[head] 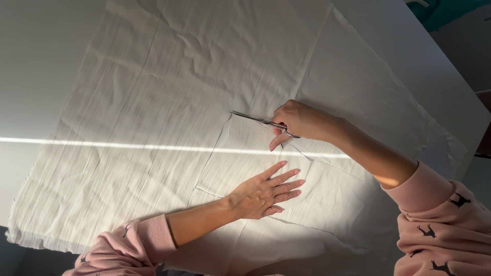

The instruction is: The person uses shears to cut a large piece of white fabric laid out on a white table. They follow pre-drawn lines on the fabric, cutting along the edges to separate sections. The person adjusts the fabric and repositions the shears multiple times to complete the cuts.

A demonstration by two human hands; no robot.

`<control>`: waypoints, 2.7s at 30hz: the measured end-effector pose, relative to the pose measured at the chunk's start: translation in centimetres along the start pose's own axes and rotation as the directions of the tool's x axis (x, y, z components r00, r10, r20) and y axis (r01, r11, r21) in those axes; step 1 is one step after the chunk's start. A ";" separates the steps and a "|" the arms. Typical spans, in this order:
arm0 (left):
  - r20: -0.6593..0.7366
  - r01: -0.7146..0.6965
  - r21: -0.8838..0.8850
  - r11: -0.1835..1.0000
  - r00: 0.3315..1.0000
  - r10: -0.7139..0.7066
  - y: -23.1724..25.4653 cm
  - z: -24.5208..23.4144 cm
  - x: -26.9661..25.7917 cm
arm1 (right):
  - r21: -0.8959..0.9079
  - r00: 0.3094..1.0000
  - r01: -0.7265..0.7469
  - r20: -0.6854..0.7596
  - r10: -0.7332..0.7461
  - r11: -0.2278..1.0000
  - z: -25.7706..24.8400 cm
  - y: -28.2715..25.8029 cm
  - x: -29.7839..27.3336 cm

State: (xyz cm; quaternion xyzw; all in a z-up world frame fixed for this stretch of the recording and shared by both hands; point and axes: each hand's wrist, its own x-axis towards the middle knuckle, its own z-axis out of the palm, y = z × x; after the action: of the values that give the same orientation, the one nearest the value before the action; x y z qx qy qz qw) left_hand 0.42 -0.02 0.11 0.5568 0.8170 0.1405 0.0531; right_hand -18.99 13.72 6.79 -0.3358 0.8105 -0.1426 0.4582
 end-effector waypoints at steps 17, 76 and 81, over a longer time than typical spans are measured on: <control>-0.051 0.001 -0.024 1.000 0.999 -0.002 0.3 1.6 0.2 | -0.813 0.995 0.001 -0.058 -0.083 0.583 0.7 5.8 2.2; -0.333 0.406 -0.147 0.902 0.838 -0.431 -15.5 -4.5 -11.9 | 0.865 0.458 0.486 -0.373 0.807 0.123 15.7 -16.3 8.5; -0.319 0.417 -0.151 0.896 0.838 -0.444 -15.5 -4.7 -12.2 | 0.868 0.406 0.464 -0.387 0.828 0.178 15.2 -16.5 9.1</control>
State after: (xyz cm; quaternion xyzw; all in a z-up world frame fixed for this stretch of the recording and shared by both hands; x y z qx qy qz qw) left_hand -10.03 -17.39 -0.72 0.3231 0.9116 0.2509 -0.0396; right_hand -2.66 -3.34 1.60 0.3001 0.6613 -0.6841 0.0678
